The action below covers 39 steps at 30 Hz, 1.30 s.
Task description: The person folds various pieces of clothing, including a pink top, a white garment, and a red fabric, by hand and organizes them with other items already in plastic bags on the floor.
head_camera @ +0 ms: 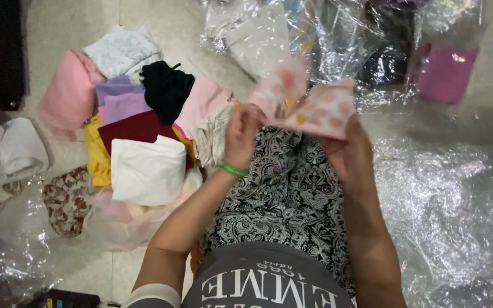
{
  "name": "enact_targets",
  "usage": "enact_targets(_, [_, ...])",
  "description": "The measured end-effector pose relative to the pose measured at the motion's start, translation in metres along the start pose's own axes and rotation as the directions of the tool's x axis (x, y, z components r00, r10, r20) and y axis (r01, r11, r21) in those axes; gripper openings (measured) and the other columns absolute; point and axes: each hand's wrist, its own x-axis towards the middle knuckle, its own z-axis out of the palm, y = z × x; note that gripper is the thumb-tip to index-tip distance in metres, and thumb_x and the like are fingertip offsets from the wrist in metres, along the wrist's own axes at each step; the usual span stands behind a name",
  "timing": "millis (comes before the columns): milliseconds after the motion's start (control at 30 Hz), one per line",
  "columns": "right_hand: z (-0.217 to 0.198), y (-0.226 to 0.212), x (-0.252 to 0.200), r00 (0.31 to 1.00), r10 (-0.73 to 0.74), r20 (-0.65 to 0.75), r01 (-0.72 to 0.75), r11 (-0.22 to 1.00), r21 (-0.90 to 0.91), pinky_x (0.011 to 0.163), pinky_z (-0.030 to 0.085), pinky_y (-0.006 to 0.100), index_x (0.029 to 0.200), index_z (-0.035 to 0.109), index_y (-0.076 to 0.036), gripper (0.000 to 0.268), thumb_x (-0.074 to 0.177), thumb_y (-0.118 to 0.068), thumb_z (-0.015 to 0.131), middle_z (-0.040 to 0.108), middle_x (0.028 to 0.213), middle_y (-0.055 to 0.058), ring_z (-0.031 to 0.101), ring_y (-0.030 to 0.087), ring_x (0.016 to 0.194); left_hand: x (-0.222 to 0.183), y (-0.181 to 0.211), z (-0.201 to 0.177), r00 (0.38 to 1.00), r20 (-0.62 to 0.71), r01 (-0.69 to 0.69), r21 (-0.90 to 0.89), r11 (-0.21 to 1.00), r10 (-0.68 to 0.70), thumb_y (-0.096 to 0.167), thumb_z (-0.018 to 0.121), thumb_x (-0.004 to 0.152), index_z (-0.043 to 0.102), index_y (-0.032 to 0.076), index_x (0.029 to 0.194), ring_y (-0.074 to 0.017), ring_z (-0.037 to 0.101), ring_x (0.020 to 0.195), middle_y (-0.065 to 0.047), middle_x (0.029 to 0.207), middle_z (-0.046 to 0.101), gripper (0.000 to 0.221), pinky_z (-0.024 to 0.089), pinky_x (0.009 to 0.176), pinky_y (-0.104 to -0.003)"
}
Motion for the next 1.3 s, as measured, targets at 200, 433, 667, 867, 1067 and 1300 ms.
enact_targets(200, [-0.041,0.022,-0.014,0.985,-0.031,-0.168,0.043,0.997,0.069,0.093,0.062,0.038,0.134,0.060,-0.013,0.050,0.100,-0.049,0.053,0.071,0.127,0.009,0.072,0.026,0.110,-0.049,0.012,0.010,0.826,-0.086,0.430,-0.541,0.722,-0.557,0.016,0.056,0.105,0.045,0.009,0.124,-0.0278,0.062,0.117,-0.010,0.124,0.053,0.023,0.048,0.111,-0.050])
enact_targets(433, [-0.101,0.083,-0.023,0.970,0.074,-0.232,-0.053,0.994,0.096,0.115,0.048,0.049,0.146,0.049,-0.012,0.052,0.104,-0.042,0.049,0.057,0.147,0.015,0.058,0.032,0.133,-0.075,-0.046,-0.024,0.578,-0.147,0.493,-0.721,0.487,-0.803,0.016,0.064,0.097,0.043,0.016,0.117,-0.0305,0.069,0.101,-0.013,0.114,0.062,0.029,0.055,0.103,-0.055])
enact_targets(667, [-0.035,0.106,-0.024,0.972,-0.235,0.028,0.211,0.806,-0.552,0.125,0.028,0.057,0.152,0.042,-0.011,0.052,0.108,-0.037,0.051,0.037,0.160,0.019,0.035,0.041,0.147,-0.075,-0.057,-0.026,0.600,-0.177,0.684,-0.393,0.615,-0.780,0.006,0.065,0.096,0.047,-0.004,0.144,-0.0388,0.066,0.111,-0.024,0.127,0.058,0.052,0.061,0.093,-0.052])
enact_targets(867, [-0.011,0.118,-0.009,0.856,-0.167,0.489,0.497,0.528,-0.689,0.123,0.028,0.057,0.141,0.062,-0.013,0.042,0.106,-0.034,0.056,0.042,0.160,0.017,0.032,0.041,0.148,-0.082,-0.076,-0.037,0.717,-0.103,0.665,-0.198,0.720,-0.690,0.010,0.065,0.099,0.057,0.002,0.138,-0.0337,0.067,0.110,-0.020,0.123,0.067,0.041,0.058,0.095,-0.052])
enact_targets(1067, [-0.223,0.040,0.036,0.703,-0.692,0.161,0.254,0.034,-0.967,0.117,0.038,0.053,0.149,0.051,0.002,0.043,0.110,-0.015,0.059,0.049,0.149,0.026,0.044,0.042,0.141,-0.083,-0.046,-0.037,0.642,-0.015,0.738,-0.262,0.622,-0.767,0.003,0.071,0.092,0.054,-0.003,0.132,-0.0279,0.067,0.108,-0.017,0.117,0.066,0.044,0.054,0.100,-0.048])
enact_targets(1300, [-0.367,0.044,0.055,0.647,-0.644,-0.409,-0.654,-0.192,-0.732,0.081,0.056,0.043,0.094,0.071,-0.022,0.020,0.094,-0.041,0.067,0.060,0.108,-0.005,0.064,0.027,0.100,-0.084,-0.020,-0.029,0.566,0.080,0.819,-0.168,0.548,-0.821,0.008,0.070,0.093,0.054,-0.007,0.137,-0.0373,0.065,0.118,-0.026,0.129,0.064,0.050,0.056,0.099,-0.051])
